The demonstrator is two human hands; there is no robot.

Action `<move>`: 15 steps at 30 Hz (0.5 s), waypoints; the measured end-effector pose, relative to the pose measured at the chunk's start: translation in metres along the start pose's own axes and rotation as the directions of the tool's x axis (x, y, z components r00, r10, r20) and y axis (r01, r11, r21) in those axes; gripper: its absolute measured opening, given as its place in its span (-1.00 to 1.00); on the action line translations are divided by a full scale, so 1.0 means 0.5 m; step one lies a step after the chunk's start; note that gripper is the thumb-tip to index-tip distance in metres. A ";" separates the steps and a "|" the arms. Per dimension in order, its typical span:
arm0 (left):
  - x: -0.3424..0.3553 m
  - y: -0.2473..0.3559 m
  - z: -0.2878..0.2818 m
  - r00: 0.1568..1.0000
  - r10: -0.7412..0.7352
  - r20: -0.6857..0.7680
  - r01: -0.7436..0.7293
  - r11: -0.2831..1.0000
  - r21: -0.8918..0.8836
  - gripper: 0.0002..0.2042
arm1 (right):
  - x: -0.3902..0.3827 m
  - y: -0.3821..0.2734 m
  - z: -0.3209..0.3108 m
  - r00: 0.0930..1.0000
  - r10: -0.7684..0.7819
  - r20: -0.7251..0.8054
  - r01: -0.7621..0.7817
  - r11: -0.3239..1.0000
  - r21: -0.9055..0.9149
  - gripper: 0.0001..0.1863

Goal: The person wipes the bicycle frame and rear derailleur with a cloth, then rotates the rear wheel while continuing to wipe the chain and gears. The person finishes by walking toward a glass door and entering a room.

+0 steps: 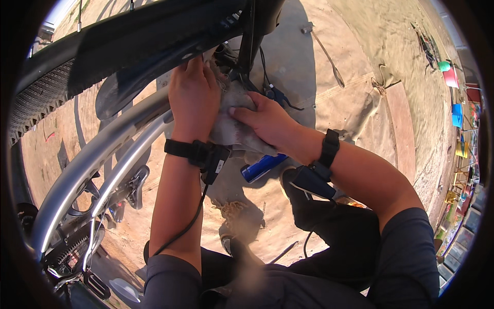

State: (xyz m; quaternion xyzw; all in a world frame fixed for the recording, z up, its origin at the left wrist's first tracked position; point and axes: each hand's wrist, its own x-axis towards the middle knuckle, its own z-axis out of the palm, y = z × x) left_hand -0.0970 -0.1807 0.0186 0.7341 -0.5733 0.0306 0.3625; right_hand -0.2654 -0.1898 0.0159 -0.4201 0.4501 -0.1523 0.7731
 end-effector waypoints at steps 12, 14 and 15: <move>-0.024 -0.003 0.023 0.987 -0.037 0.157 0.027 0.998 0.064 -0.66 | 0.007 0.032 -0.037 0.998 0.055 0.012 -0.054 0.998 -0.010 -0.60; -0.013 -0.008 0.021 0.999 0.043 -0.012 -0.042 0.999 0.009 -0.66 | 0.004 0.021 -0.032 1.000 -0.001 0.009 0.001 0.999 0.042 -0.60; 0.002 -0.003 0.020 0.998 0.062 0.018 -0.063 0.996 0.055 -0.67 | 0.004 0.017 -0.026 1.000 -0.026 0.013 0.025 0.997 0.069 -0.60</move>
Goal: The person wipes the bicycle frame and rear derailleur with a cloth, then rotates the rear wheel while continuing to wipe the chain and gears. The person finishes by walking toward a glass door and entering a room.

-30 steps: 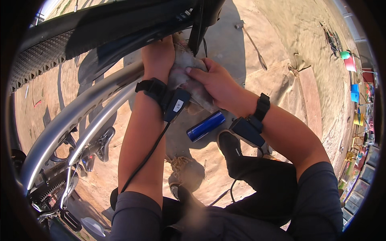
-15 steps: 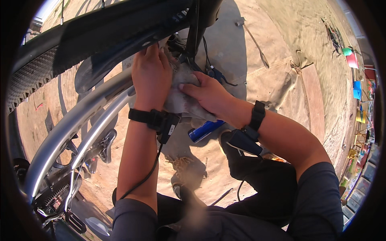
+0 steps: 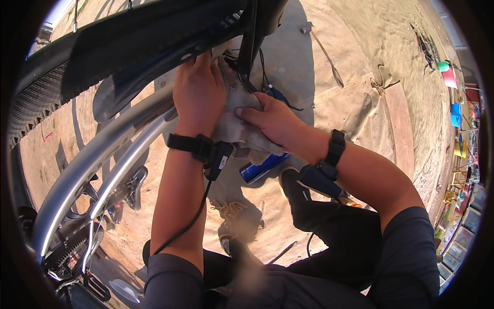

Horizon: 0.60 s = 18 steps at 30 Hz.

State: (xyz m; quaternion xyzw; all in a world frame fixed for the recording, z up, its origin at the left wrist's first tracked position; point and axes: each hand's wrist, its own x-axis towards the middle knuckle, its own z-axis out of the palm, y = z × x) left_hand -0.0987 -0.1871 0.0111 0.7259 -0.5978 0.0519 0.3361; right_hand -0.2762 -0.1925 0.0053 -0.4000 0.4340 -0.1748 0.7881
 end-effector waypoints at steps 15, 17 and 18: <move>0.001 0.070 -0.043 0.791 -0.145 0.594 0.583 -0.110 -0.805 -0.68 | -0.061 -0.071 -0.057 0.996 -0.081 0.031 0.083 0.993 -0.078 -0.62; -0.007 0.049 -0.010 0.806 -0.209 0.554 0.591 0.219 -0.777 -0.68 | -0.056 -0.065 -0.081 0.998 -0.049 0.040 0.054 0.992 -0.118 -0.62; -0.011 0.046 -0.003 0.784 -0.236 0.574 0.621 0.331 -0.711 -0.69 | -0.051 -0.056 -0.095 0.999 -0.035 0.041 0.040 0.990 -0.137 -0.62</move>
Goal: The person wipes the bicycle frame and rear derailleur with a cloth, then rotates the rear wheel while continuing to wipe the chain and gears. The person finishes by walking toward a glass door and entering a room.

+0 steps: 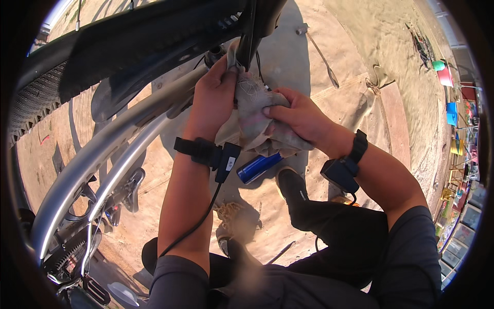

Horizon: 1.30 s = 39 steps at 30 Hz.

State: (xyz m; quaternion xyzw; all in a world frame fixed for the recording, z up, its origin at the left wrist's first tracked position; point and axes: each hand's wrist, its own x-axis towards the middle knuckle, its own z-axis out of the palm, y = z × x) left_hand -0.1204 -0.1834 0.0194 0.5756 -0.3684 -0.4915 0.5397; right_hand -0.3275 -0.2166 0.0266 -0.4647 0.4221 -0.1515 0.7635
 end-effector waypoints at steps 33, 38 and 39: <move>-0.121 -0.011 0.118 0.967 0.149 -0.205 -0.154 0.988 -0.012 -0.45 | 0.085 -0.109 0.006 0.830 -0.531 -0.170 0.452 0.819 -0.353 -0.40; -0.143 -0.046 0.095 0.952 0.000 -0.306 -0.007 1.000 -0.020 -0.56 | 0.099 -0.060 0.011 0.896 -0.383 -0.225 0.233 0.837 -0.495 -0.43; -0.149 -0.054 0.087 0.949 0.002 -0.314 -0.009 1.000 -0.019 -0.57 | 0.094 -0.065 0.020 0.916 -0.329 -0.229 0.200 0.870 -0.450 -0.44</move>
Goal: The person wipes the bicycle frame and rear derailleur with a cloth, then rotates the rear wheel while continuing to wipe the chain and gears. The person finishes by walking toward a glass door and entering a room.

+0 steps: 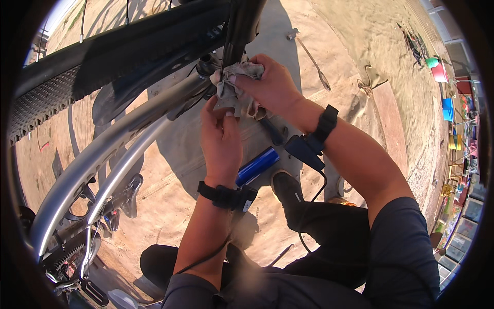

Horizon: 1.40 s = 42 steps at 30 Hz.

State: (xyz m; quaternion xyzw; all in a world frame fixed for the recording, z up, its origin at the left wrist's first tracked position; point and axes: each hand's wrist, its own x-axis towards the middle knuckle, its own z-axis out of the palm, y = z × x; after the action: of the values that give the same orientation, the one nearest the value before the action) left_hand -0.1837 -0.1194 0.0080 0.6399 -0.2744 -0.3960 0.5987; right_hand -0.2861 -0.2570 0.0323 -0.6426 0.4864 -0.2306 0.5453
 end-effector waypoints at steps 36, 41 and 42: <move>-0.117 0.097 -0.272 0.941 -0.184 0.284 0.221 0.970 -0.103 -0.68 | -0.150 -0.439 -0.209 0.721 -0.565 -0.401 0.677 0.699 0.231 -0.59; -0.155 0.048 -0.291 0.898 -0.301 0.320 0.313 0.950 0.014 -0.71 | -0.093 -0.436 -0.140 0.805 -0.497 -0.323 0.589 0.736 0.334 -0.62; -0.157 0.045 -0.295 0.899 -0.304 0.315 0.311 0.950 0.030 -0.71 | -0.078 -0.388 -0.137 0.835 -0.448 -0.320 0.539 0.784 0.307 -0.64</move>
State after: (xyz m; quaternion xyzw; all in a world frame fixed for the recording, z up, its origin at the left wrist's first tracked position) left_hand -0.0998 0.0235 0.0397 0.5971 -0.2580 -0.5857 0.4836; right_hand -0.2867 -0.2689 0.2416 -0.5966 0.3047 -0.5295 0.5205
